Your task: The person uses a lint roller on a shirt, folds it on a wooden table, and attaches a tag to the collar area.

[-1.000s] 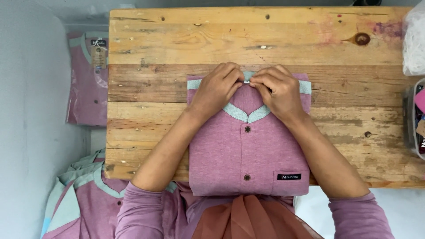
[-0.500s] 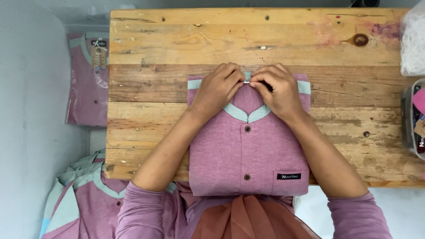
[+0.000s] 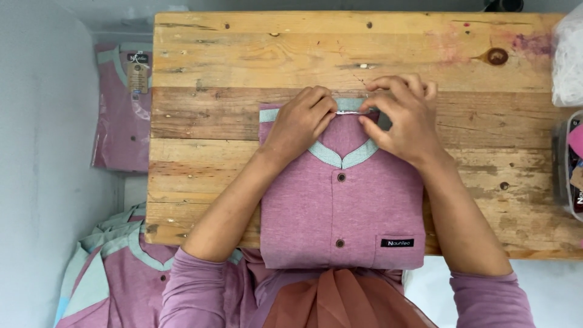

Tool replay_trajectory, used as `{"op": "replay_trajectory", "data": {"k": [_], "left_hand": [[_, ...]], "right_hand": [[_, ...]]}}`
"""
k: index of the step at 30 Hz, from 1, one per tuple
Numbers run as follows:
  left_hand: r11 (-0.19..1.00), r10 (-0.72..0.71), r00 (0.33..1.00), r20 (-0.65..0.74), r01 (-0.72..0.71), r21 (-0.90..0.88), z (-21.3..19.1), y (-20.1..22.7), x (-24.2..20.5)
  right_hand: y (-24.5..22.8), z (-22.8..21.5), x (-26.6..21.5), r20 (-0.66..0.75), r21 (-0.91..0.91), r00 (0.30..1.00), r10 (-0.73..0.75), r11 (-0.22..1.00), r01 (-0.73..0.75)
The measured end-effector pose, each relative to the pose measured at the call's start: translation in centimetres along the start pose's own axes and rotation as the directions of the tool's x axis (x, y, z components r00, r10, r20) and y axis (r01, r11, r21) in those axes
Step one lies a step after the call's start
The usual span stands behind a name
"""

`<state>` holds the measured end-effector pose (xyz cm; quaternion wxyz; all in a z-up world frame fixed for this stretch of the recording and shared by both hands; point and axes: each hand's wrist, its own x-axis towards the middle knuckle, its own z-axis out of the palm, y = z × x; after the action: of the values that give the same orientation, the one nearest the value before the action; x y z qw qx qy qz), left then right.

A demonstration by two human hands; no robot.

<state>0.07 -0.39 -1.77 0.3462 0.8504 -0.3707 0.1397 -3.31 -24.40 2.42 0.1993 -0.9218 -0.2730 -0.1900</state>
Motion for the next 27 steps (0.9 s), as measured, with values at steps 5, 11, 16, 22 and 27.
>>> {"op": "replay_trajectory", "data": {"k": [5,11,16,22,27], "left_hand": [[1.000,0.018,0.999,-0.033,-0.017,0.017,0.0,0.1,0.0],[0.999,0.019,0.995,-0.098,-0.015,0.044,0.3,0.0,-0.1],[1.000,0.010,0.993,-0.117,-0.007,0.025,0.0,0.1,0.1],[0.959,-0.040,0.999,-0.001,0.038,-0.280,-1.2,-0.1,0.2],[0.979,0.053,0.999,-0.011,-0.054,-0.198,-1.6,0.1,0.5]], "right_hand": [[0.5,1.6,-0.4,-0.036,-0.056,0.999,-0.018,0.998,0.015],[-0.1,2.1,-0.4,-0.108,-0.090,0.994,-0.034,0.996,0.024],[-0.6,2.0,-0.3,-0.131,-0.089,0.991,-0.029,0.996,0.018],[-0.2,2.1,-0.3,-0.154,-0.053,0.988,-0.032,0.998,0.024],[-0.2,2.0,-0.3,-0.153,-0.051,0.988,-0.020,0.999,0.013]]}}
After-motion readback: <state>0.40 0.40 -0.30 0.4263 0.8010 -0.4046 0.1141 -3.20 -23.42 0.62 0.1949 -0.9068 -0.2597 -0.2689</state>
